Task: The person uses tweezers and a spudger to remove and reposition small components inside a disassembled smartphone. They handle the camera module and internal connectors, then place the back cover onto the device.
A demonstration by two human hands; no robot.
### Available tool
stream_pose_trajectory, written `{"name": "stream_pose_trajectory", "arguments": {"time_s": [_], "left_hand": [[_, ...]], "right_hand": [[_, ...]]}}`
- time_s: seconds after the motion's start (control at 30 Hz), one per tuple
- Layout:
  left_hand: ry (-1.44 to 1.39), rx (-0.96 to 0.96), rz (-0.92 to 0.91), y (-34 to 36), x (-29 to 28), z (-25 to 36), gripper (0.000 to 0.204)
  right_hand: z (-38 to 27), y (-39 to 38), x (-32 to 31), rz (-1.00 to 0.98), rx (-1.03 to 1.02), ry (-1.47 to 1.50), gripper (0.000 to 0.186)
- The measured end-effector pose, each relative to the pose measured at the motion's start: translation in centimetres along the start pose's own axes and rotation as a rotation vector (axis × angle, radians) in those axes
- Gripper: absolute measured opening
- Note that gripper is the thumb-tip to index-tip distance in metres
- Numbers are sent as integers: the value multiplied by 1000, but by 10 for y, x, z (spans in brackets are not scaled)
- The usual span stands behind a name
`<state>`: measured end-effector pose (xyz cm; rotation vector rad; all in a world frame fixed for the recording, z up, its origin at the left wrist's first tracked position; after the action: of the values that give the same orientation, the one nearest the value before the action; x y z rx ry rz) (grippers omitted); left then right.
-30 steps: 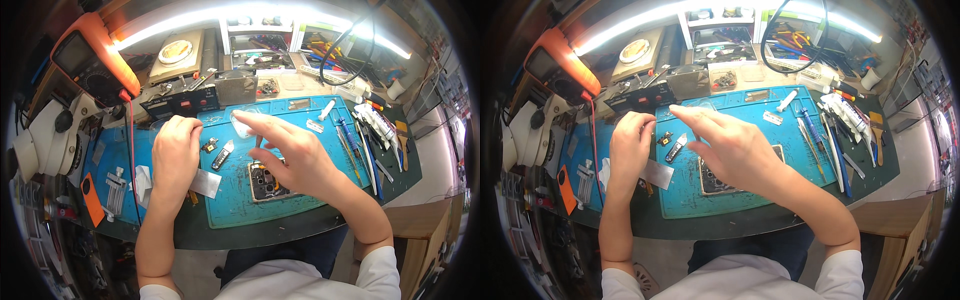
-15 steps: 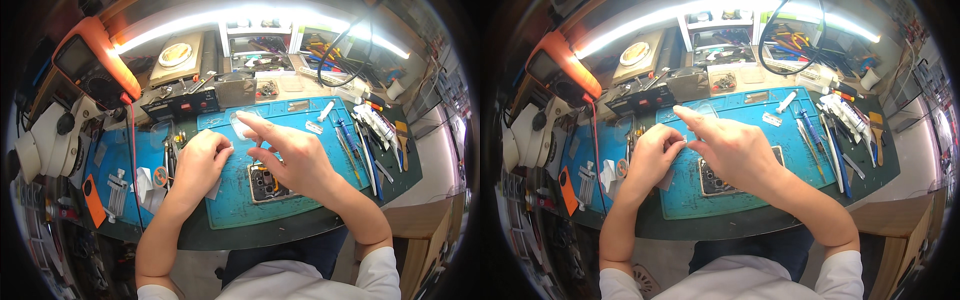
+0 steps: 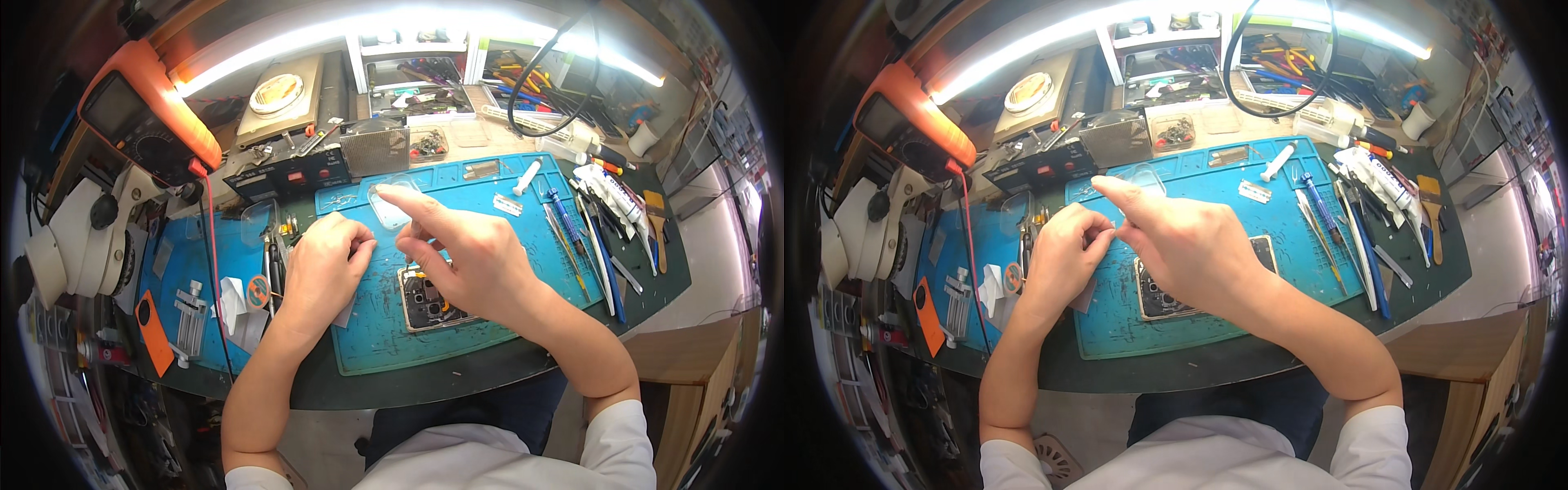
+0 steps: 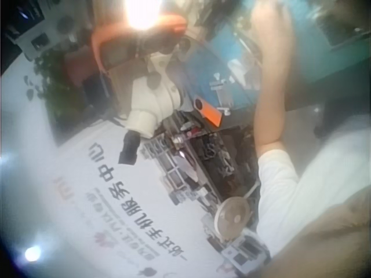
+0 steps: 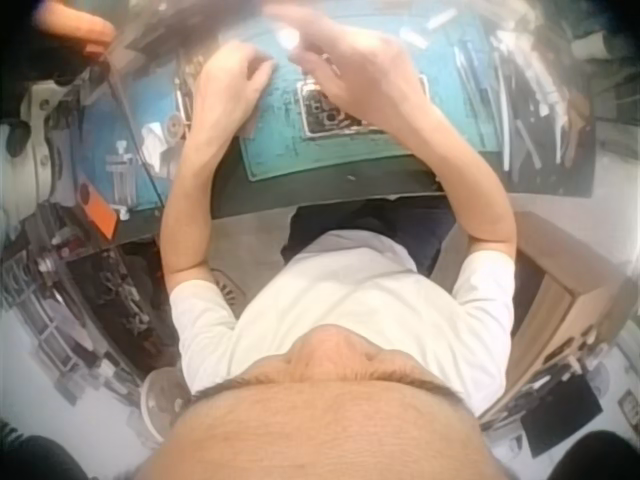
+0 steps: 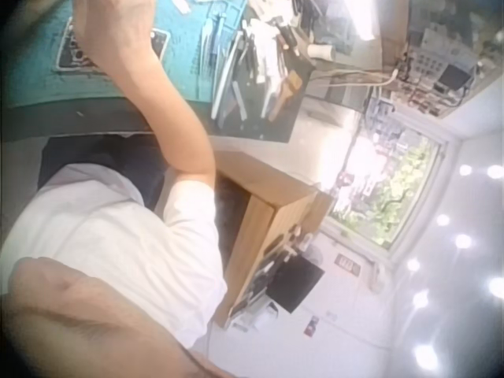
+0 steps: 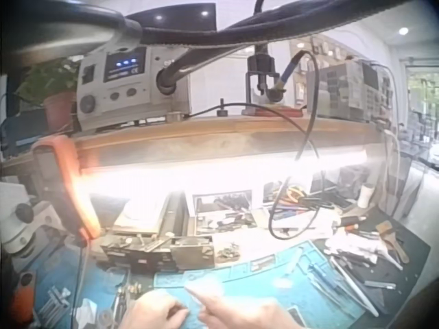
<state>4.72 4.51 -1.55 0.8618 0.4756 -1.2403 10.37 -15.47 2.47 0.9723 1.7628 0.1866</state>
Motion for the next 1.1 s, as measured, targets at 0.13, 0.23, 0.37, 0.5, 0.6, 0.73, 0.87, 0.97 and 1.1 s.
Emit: {"name": "stream_pose_trajectory", "arguments": {"time_s": [0.13,0.23,0.37,0.5,0.6,0.73,0.87,0.97,1.1], "left_hand": [[10,36,2,1,2,1,9],[-48,24,9,-1,1,2,11],[-152,-41,25,-1,-1,4,12],[-199,-14,71,0,-6,7,16],[-215,-11,103,1,-9,14,21],[-191,82,71,0,-10,25,21],[-259,144,41,-3,-8,29,18],[-277,135,17,-6,-5,31,21],[-327,134,19,-7,-3,31,25]], "right_hand": [[2,2,3,20,-57,139,61],[-1,5,-2,-49,-17,91,62],[-4,6,-4,-63,11,90,62],[-4,7,-6,-63,6,15,63],[3,5,-1,-29,-42,33,62],[9,1,-6,62,83,166,62],[20,-2,-7,186,110,267,60],[18,-4,-10,198,78,309,57],[16,-4,-9,222,26,330,56]]}}
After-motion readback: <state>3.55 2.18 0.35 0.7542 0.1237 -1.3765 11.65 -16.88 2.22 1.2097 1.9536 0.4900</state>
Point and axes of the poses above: each hand's wrist, its own y-axis towards the middle knuckle, its own x-axis out of the palm, z = x × y, the point moved 3 cm from there along y, towards the middle knuckle, and after that the axes turned 5 degrees about -y, right-handed, at the moved point
